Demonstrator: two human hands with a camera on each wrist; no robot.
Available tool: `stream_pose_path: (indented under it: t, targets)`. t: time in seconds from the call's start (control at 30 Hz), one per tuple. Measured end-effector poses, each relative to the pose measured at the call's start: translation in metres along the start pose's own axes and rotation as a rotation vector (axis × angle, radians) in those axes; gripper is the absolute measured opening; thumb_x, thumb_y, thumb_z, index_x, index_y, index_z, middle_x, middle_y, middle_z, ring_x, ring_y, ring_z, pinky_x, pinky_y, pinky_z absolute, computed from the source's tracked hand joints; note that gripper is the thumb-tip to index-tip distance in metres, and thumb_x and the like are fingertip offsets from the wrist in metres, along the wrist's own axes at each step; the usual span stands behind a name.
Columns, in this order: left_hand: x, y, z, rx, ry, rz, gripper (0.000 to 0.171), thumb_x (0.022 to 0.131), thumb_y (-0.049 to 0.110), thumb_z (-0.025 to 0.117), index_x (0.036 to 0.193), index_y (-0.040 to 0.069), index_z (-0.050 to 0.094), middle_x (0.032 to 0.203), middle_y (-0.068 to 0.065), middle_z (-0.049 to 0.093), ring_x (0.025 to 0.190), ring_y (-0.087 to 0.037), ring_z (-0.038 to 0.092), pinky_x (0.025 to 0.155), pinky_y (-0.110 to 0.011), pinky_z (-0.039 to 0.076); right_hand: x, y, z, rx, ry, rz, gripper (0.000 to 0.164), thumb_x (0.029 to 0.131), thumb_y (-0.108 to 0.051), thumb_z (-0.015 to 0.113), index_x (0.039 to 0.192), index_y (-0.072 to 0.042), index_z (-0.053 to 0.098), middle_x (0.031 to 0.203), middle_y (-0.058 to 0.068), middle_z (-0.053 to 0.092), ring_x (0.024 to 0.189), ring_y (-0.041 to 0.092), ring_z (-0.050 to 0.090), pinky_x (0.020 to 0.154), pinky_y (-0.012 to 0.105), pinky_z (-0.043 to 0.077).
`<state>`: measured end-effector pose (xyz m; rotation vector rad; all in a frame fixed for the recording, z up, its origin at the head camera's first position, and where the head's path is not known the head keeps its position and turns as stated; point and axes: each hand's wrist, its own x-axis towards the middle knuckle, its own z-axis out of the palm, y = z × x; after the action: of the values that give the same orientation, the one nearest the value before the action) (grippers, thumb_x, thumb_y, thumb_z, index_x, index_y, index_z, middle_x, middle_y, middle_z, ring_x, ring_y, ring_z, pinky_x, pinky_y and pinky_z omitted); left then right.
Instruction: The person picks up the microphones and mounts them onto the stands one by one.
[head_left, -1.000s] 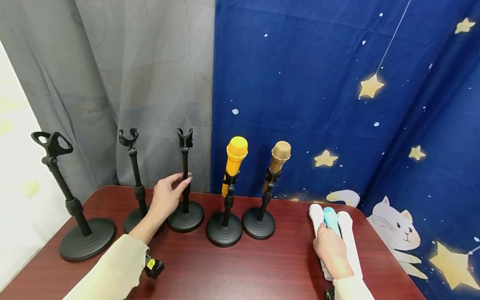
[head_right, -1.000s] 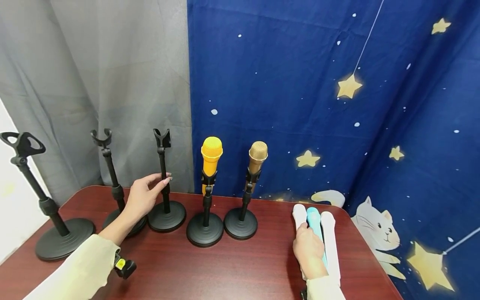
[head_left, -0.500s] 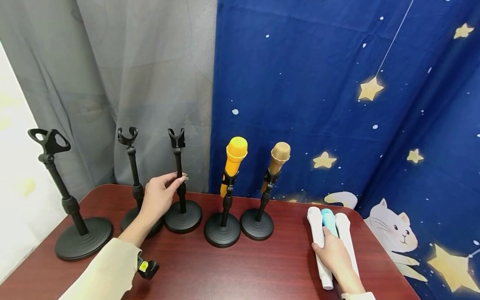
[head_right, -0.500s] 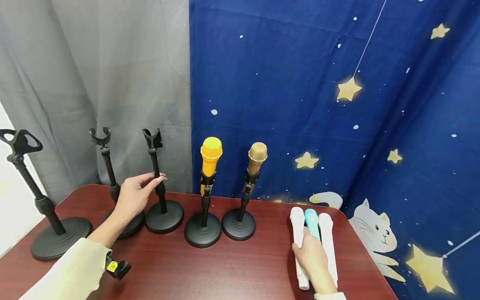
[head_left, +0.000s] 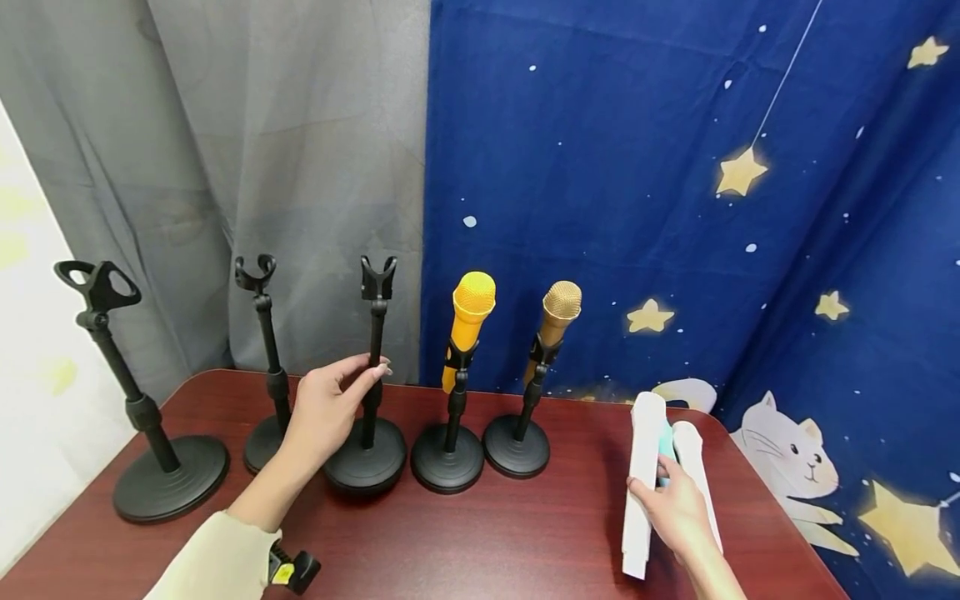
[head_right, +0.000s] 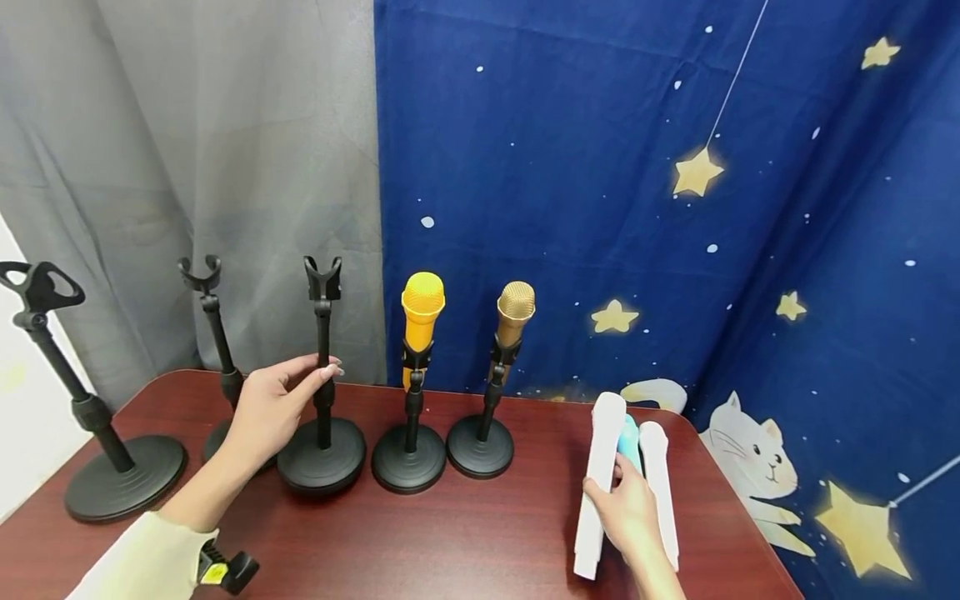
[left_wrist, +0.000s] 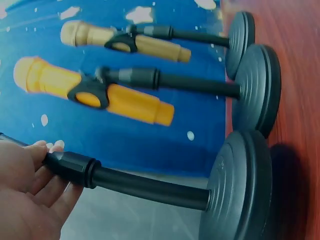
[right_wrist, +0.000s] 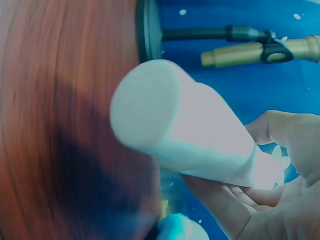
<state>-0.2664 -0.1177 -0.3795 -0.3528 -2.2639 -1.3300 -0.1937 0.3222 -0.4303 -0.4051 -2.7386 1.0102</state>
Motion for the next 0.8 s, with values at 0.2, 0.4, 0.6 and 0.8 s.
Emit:
stream_pose_path:
  t: [0.2, 0.4, 0.6, 0.8]
  targets:
    - [-0.016, 0.021, 0.01, -0.037, -0.057, 0.039, 0.021, 0.099, 0.028, 0.067, 0.114, 0.017, 0.077, 0.101, 0.001, 0.079, 0.083, -0.002, 0.066, 0.069, -0.017, 0.053, -0.01, -0.013, -0.002, 0.177, -0.008, 0.023, 0.078, 0.091, -0.016, 0.073, 0.155, 0.002, 0.031, 0.135, 0.031, 0.051, 0.097, 0.026, 0.072, 0.066, 0.021, 0.055]
    - [-0.028, 0.041, 0.026, -0.081, -0.129, 0.098, 0.021, 0.097, 0.026, 0.068, 0.114, 0.019, 0.077, 0.103, 0.004, 0.079, 0.084, -0.002, 0.067, 0.069, -0.02, 0.055, -0.015, -0.026, -0.005, 0.332, 0.05, -0.032, 0.078, 0.093, -0.015, 0.072, 0.157, -0.002, 0.03, 0.138, 0.028, 0.05, 0.096, 0.009, 0.069, 0.07, 0.016, 0.055]
    - [-0.039, 0.056, 0.04, -0.144, -0.177, 0.159, 0.02, 0.096, 0.025, 0.07, 0.113, 0.019, 0.077, 0.102, 0.007, 0.079, 0.095, -0.002, 0.071, 0.076, -0.021, 0.058, -0.021, -0.049, -0.011, 0.477, 0.063, -0.094, 0.073, 0.094, -0.008, 0.07, 0.156, -0.004, 0.031, 0.139, 0.023, 0.05, 0.087, -0.007, 0.064, 0.071, 0.015, 0.055]
    - [-0.049, 0.067, 0.052, -0.196, -0.214, 0.158, 0.018, 0.096, 0.026, 0.069, 0.112, 0.021, 0.077, 0.099, 0.009, 0.078, 0.091, -0.002, 0.071, 0.073, -0.022, 0.059, -0.026, -0.071, -0.016, 0.569, 0.077, -0.138, 0.069, 0.093, -0.003, 0.07, 0.153, -0.006, 0.036, 0.135, 0.017, 0.052, 0.086, -0.008, 0.066, 0.071, 0.015, 0.057]
